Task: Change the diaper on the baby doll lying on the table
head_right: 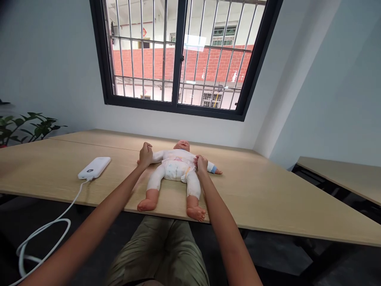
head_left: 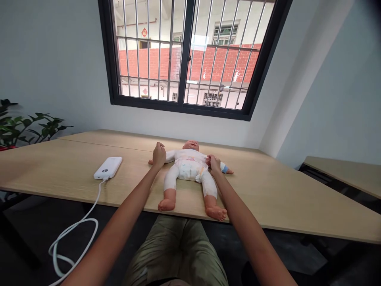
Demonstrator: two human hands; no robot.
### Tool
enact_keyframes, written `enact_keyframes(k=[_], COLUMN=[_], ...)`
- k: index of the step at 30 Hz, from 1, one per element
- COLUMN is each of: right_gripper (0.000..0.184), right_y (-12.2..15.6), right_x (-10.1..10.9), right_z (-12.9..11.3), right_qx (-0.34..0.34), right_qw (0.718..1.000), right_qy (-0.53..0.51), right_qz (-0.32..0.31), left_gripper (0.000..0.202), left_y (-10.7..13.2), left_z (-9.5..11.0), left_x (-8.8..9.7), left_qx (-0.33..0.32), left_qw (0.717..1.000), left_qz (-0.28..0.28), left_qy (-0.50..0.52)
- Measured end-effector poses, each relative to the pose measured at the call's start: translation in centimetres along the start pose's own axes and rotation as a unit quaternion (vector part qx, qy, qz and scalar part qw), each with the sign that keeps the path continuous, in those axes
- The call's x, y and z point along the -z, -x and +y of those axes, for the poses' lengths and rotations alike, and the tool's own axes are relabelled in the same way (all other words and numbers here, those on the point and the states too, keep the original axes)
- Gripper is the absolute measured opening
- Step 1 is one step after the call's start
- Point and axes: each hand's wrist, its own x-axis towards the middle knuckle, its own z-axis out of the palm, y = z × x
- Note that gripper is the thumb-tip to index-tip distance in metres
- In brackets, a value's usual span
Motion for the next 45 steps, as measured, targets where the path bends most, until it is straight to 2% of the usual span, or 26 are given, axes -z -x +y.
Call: enact_keyframes(k=[4, 6, 8, 9, 11, 14, 16, 19, 29, 36, 45], right_gripper=[0.013, 0.012, 0.015, 0.02, 0.03, 0.034, 0.035, 0.039, 0.046, 0.046, 0.054], right_y=[0.5, 1.0, 1.9, 2.5, 4.0, 6.0, 6.5, 6.5, 6.3, 6.1, 6.9], right_x=[-0.1, -0.4, -0.9, -1.2, -1.9, -2.8, -3.1, -3.1, -3.1, -3.1, -3.2], right_z=[-0.6, -1.4, -2.4, -3.0, -4.0, -4.5, -4.4, -3.8, -3.4, -3.0, -3.5], right_qx=[-0.015, 0.018, 0.103, 0.153, 0.23, 0.269, 0.264, 0.223, 0.157, 0.153, 0.128], right_qw=[1.0, 1.0, 0.992, 0.98, 0.942, 0.909, 0.904, 0.913, 0.928, 0.929, 0.932], right_qy=[0.004, 0.015, 0.034, 0.042, 0.056, 0.07, 0.067, 0.034, 0.001, -0.012, -0.004], right_qz=[0.026, 0.013, -0.067, -0.125, -0.236, -0.312, -0.33, -0.34, -0.338, -0.336, -0.339], left_gripper=[0.019, 0.016, 0.009, 0.005, 0.015, 0.027, 0.03, 0.033, 0.04, 0.04, 0.044], left_y=[0.0, 0.1, 0.5, 0.8, 1.6, 2.6, 2.9, 2.9, 3.0, 3.1, 3.1], left_z=[-0.2, 0.0, 0.7, 1.1, 2.0, 3.1, 3.3, 3.0, 2.3, 1.9, 1.8], left_x=[-0.3, -0.8, -1.3, -1.6, -2.0, -2.1, -2.0, -1.8, -1.9, -2.2, -2.3], left_qx=[-0.02, -0.045, -0.077, -0.102, -0.162, -0.226, -0.23, -0.222, -0.239, -0.257, -0.256], left_qw=[0.999, 0.997, 0.991, 0.987, 0.974, 0.957, 0.956, 0.959, 0.954, 0.948, 0.946], left_qz=[-0.007, -0.022, -0.051, -0.072, -0.116, -0.15, -0.157, -0.163, -0.179, -0.189, -0.198], left_qy=[0.027, 0.058, 0.093, 0.104, 0.111, 0.1, 0.089, 0.069, 0.018, -0.003, -0.009])
